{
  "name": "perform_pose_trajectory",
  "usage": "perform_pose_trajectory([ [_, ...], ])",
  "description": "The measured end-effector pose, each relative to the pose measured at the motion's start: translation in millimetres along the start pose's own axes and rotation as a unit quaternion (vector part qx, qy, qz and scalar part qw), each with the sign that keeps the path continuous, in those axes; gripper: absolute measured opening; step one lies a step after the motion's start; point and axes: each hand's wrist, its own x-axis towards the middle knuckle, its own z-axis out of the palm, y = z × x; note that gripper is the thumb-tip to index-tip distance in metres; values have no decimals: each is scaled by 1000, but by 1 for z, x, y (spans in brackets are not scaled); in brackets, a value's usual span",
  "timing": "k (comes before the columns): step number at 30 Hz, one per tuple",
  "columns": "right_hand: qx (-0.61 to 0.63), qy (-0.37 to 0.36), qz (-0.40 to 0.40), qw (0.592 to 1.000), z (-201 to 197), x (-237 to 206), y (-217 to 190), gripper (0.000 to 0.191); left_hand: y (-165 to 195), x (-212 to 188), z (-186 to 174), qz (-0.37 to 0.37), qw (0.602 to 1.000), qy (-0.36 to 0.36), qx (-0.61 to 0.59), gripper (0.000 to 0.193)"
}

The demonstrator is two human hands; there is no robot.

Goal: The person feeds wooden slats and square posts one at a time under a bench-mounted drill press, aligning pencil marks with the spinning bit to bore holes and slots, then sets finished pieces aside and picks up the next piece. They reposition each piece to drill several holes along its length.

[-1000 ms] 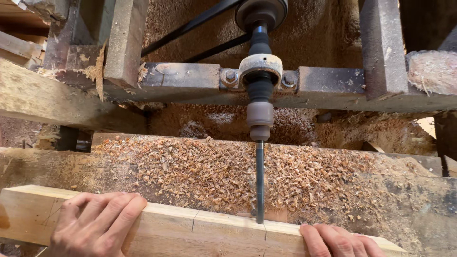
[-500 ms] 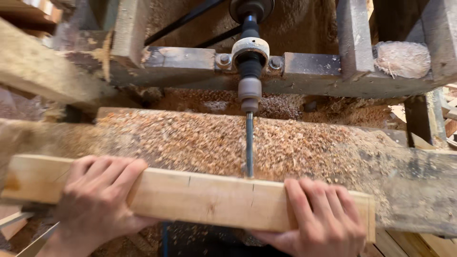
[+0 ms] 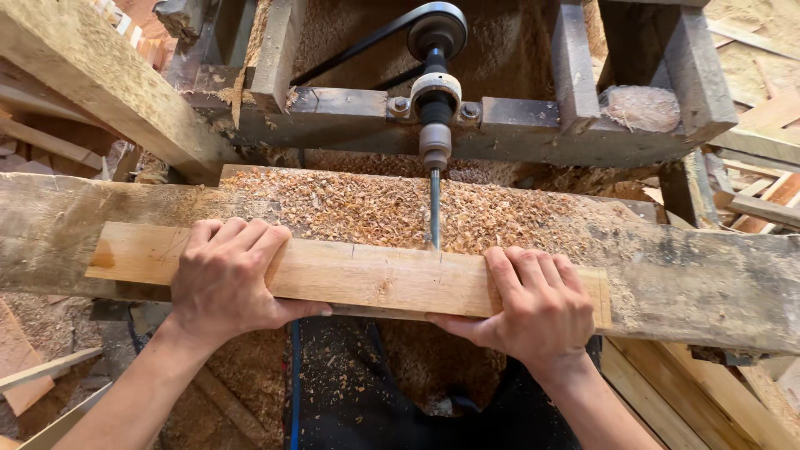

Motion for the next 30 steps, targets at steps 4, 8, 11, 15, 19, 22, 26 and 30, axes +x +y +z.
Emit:
perform_pose_trajectory([
  [4, 8, 6, -13, 1000, 0, 2, 5, 90, 6, -2, -3, -18, 1000, -11, 8, 96],
  [8, 19, 3, -25, 1000, 4, 6, 13, 93, 15, -4, -6, -35, 999, -12, 29, 94],
  [11, 27, -1, -32, 999, 9, 9, 19, 94, 17, -3, -5, -37, 999, -1, 24, 93],
  [15, 32, 17, -46, 998, 15, 12, 25, 93, 17, -5, 0, -53, 998, -24, 33, 95],
  [19, 27, 27, -66, 997, 20, 14, 30, 94, 24, -10, 1, -75, 996, -35, 35, 94],
  [22, 50, 3, -52, 997, 20, 13, 30, 94, 30, -11, -3, -85, 995, -24, 40, 94],
  [26, 36, -8, -6, 999, 15, 5, 23, 97, 24, 2, -9, -22, 1000, 6, -4, 94],
  [30, 41, -16, 8, 999, 9, -1, 16, 92, 17, 7, -14, -28, 999, -8, -20, 95],
])
